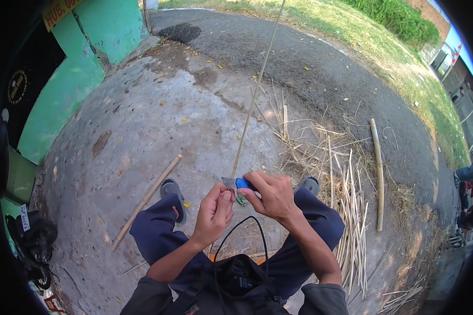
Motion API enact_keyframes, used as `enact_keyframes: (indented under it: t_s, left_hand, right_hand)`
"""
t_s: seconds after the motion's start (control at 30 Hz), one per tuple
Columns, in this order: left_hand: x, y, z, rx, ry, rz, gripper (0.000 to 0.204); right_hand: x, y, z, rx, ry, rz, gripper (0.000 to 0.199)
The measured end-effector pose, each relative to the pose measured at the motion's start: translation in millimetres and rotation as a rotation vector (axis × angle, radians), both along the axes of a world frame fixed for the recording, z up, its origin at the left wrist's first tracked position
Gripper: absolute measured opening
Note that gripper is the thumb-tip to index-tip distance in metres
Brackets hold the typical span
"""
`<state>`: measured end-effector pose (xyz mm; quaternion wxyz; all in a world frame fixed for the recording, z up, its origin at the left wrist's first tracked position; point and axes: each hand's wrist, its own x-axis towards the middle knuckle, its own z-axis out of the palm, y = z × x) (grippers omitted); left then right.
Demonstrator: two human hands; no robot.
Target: The person uses a utility knife to shave thin layers from a long bamboo strip. They hold the bamboo strip in one hand and carefully slide the blade along its length to smooth it.
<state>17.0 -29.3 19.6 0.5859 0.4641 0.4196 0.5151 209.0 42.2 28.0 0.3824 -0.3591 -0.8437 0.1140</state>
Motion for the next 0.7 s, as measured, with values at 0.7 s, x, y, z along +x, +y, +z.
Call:
enact_keyframes:
  t_s: [0.7]
  left_hand:
    - [9.2,-22.2,16.2,-0.077,-0.144,-0.193,0.023]
  right_hand:
    - [22.7,28.3,11.8,-0.002,0.145,-0.392,0.029]
